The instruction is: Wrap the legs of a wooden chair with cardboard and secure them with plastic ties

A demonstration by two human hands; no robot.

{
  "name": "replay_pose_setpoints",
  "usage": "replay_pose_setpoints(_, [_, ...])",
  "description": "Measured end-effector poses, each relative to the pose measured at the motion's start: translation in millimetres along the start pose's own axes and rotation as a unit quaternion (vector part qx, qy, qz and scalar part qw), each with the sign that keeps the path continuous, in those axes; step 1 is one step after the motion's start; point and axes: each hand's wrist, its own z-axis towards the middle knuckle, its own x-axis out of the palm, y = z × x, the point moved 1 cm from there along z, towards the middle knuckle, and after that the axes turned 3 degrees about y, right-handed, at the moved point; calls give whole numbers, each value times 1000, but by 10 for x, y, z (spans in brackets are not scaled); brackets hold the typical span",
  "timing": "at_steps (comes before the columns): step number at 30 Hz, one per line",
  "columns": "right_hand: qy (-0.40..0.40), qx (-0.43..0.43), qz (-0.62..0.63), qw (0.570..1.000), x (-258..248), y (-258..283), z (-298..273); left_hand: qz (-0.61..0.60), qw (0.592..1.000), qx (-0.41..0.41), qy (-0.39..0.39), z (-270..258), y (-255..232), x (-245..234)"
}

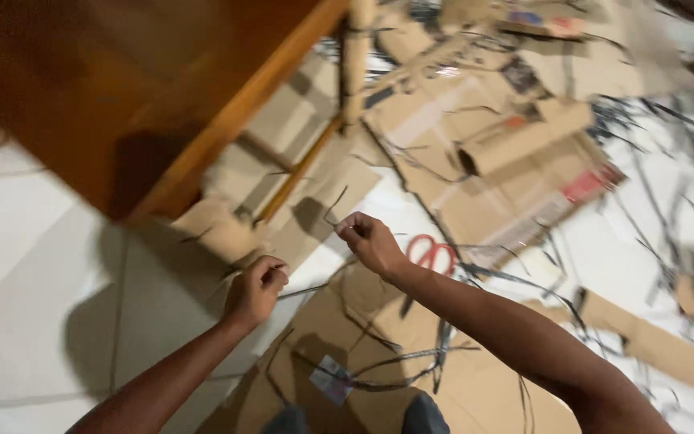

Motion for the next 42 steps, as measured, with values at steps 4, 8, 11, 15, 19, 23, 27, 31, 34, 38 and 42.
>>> replay_pose_setpoints(4, [24, -14, -19, 999, 493, 17, 307, 36, 998, 17, -49, -217, 336, -226])
replay_pose_setpoints(8, [31, -70, 41, 996, 804, 364, 335, 16, 994, -37, -102, -458, 302, -548])
replay_pose_setpoints(11, [13, -83, 39, 996, 951, 537, 402, -18, 989, -16, -149, -360, 236, -741])
replay_pose_setpoints(15, [8, -111, -4, 994, 1261, 677, 397, -87, 981, 12, -172, -133, -75, -1002])
replay_pose_setpoints(19, [30, -70, -19, 997, 1522, 153, 733, -149, 980, 16, -132, 890, 850, -803])
replay_pose_setpoints(23, [75, -72, -32, 994, 1480, -96, 996, -159, 981, 52, -95, 749, 440, -959])
replay_pose_setpoints(27, [104, -67, -32, 992, 1406, 224, 807, -264, 957, 119, -11, 764, 349, -971])
replay_pose_setpoints(31, [120, -69, -40, 990, 1387, 542, 505, -435, 875, 153, 150, 1699, 1387, -609])
replay_pose_setpoints(34, [121, -88, -22, 989, 1403, 782, 417, -355, 906, 162, 165, 2160, 1950, -399])
replay_pose_setpoints(38, [108, -108, -17, 988, 1394, 898, 354, -192, 945, 200, 174, 1174, 630, -1194])
replay_pose_setpoints(42, [111, -190, -121, 968, 1369, 954, 343, -27, 968, 240, 66, 944, 272, -1354])
